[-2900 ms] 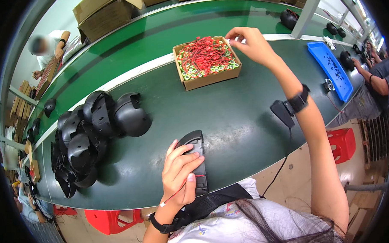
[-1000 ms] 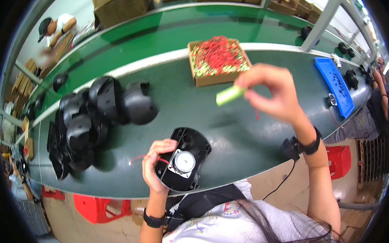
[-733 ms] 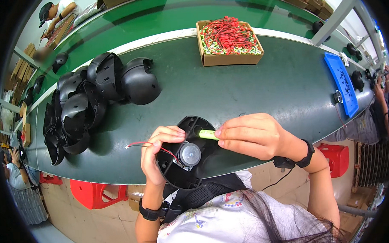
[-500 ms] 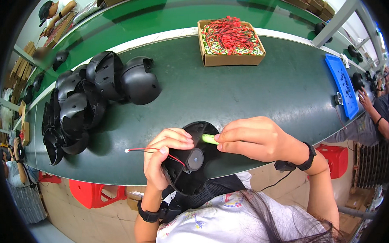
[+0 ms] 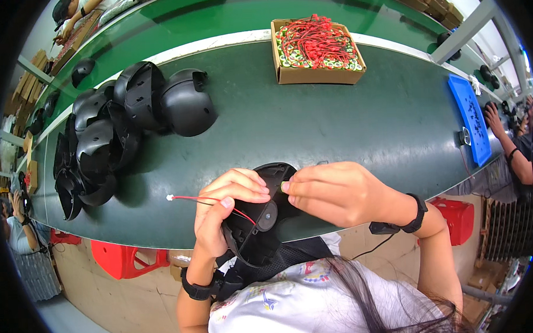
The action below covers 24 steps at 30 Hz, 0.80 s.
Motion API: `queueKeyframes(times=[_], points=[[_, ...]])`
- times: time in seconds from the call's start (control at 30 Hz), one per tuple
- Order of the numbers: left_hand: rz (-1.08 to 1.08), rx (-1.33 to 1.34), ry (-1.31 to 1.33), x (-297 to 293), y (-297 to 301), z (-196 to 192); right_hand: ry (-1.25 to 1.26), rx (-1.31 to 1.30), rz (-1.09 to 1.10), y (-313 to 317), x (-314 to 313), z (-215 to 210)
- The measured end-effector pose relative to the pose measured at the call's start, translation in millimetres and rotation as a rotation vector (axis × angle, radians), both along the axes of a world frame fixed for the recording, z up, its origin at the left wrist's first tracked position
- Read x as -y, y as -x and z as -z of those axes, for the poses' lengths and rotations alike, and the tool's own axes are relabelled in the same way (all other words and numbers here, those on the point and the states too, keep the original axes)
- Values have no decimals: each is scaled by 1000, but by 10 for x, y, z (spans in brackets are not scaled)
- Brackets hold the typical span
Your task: Assembling black plastic device housings with internal components and wiring on a production line.
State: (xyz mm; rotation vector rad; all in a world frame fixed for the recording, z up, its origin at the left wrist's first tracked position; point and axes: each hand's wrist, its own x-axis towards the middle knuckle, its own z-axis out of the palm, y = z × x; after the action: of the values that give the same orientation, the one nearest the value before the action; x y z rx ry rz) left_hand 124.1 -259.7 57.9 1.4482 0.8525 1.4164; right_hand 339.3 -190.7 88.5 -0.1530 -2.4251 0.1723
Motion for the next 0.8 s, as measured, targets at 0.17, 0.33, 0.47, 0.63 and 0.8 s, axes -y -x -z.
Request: queueKeyframes(times=[0.17,0.33,0.47,0.63,0.8], points=[[18,12,28,-29,8,-4,347,126,-34,-89,-86,-17],[11,12,18,-14,-1,-36,344,114,-9,-43,-34,-29],[43,6,12,9,17,-15,558,189,-13,-19,-134,-148],[88,-73,-51,41,20,-87,864,215,-197,-50,-308,42],[115,-234,-142,86,-53,-165,966,125,-112,-27,-217,34]])
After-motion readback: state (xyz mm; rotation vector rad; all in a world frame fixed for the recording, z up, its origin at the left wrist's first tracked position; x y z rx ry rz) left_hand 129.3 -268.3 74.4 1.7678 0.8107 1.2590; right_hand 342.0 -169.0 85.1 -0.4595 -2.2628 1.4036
